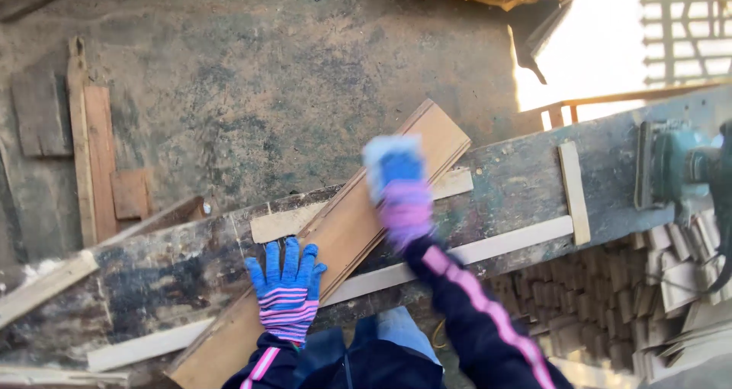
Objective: The recorder uses an orbital sander to smooth a piece of wood and then follows up with a manual sanding block.
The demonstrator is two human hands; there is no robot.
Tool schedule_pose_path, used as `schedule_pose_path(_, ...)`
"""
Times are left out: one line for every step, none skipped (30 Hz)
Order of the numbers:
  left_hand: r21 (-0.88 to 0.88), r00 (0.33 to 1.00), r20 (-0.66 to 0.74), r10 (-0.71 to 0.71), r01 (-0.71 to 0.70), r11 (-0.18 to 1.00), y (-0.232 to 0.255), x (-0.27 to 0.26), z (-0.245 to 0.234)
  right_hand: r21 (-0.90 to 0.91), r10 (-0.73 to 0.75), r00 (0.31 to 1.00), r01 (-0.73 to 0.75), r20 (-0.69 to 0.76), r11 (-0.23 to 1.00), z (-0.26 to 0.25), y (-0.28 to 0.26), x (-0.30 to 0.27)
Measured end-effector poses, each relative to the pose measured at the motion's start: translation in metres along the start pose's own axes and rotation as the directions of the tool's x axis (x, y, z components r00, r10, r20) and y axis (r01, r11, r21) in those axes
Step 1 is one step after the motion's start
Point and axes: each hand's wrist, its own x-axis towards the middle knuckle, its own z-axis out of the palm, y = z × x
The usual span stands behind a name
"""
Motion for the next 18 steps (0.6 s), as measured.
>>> schedule_pose_path(-0.008,1.0,-0.004,-0.028,0.028,1.0,0.003,0.002,0.0,0.004,-0.027,1.0,0.027,0.008,1.0,-0.027,-0.033,-0.012)
schedule_pose_path(0.027,0.998,0.059,-0.033,0.031,0.999,0.001,-0.002,-0.003,0.164,-0.215,0.975,0.202,0.063,0.966,-0.055,-0.072,-0.032)
schedule_pose_path(0.061,0.992,0.122,-0.04,0.032,0.998,-0.001,-0.006,-0.006,0.328,-0.398,0.913,0.352,0.086,0.877,-0.084,-0.109,-0.052)
schedule_pose_path(0.063,0.991,0.121,-0.062,0.055,0.996,-0.003,-0.007,-0.003,0.339,-0.417,0.905,0.366,0.087,0.866,-0.088,-0.092,-0.032)
schedule_pose_path(0.057,0.99,0.131,-0.052,0.045,0.997,-0.004,-0.008,0.0,0.344,-0.471,0.869,0.4,0.151,0.849,-0.091,-0.074,-0.012)
schedule_pose_path(0.047,0.988,0.147,-0.035,0.028,0.999,-0.005,-0.011,0.003,0.348,-0.516,0.828,0.427,0.22,0.834,-0.095,-0.057,0.007)
schedule_pose_path(0.045,0.987,0.153,-0.051,0.045,0.998,-0.005,-0.013,0.004,0.358,-0.527,0.819,0.433,0.225,0.827,-0.095,-0.022,0.031)
schedule_pose_path(-0.003,0.992,0.109,-0.061,0.061,0.998,-0.004,-0.014,0.005,0.281,-0.375,0.902,0.311,0.215,0.908,-0.093,0.013,0.058)
schedule_pose_path(-0.051,0.995,0.064,-0.073,0.076,0.996,-0.004,-0.016,0.007,0.206,-0.214,0.958,0.174,0.19,0.963,-0.091,0.048,0.085)
schedule_pose_path(-0.049,0.994,0.07,-0.088,0.092,0.995,-0.004,-0.016,0.006,0.216,-0.225,0.954,0.181,0.199,0.959,-0.08,0.052,0.082)
schedule_pose_path(-0.066,0.991,0.061,-0.12,0.124,0.99,-0.004,-0.016,0.006,0.206,-0.053,0.97,0.003,0.239,0.979,-0.069,0.057,0.079)
schedule_pose_path(-0.085,0.988,0.052,-0.147,0.151,0.985,-0.003,-0.015,0.005,0.183,0.123,0.953,-0.178,0.276,0.967,-0.059,0.064,0.077)
schedule_pose_path(-0.087,0.986,0.058,-0.159,0.163,0.983,-0.003,-0.019,0.004,0.185,0.114,0.951,-0.172,0.286,0.968,-0.067,0.026,0.054)
schedule_pose_path(-0.069,0.983,0.046,-0.178,0.18,0.981,-0.004,-0.016,0.004,0.129,-0.016,0.969,-0.016,0.245,0.992,-0.074,-0.01,0.037)
schedule_pose_path(-0.052,0.98,0.033,-0.196,0.198,0.979,-0.004,-0.014,0.004,0.066,-0.149,0.966,0.138,0.211,0.988,-0.082,-0.045,0.019)
schedule_pose_path(-0.054,0.978,0.029,-0.204,0.206,0.977,-0.003,-0.017,0.005,0.067,-0.158,0.965,0.148,0.209,0.987,-0.086,-0.071,0.008)
schedule_pose_path(-0.032,0.975,0.043,-0.216,0.217,0.976,-0.001,-0.019,0.006,-0.017,-0.281,0.838,0.327,0.467,0.945,-0.09,-0.096,-0.004)
schedule_pose_path(-0.005,0.975,0.054,-0.216,0.216,0.976,-0.004,-0.018,0.007,-0.052,-0.33,0.644,0.499,0.691,0.865,-0.092,-0.122,-0.014)
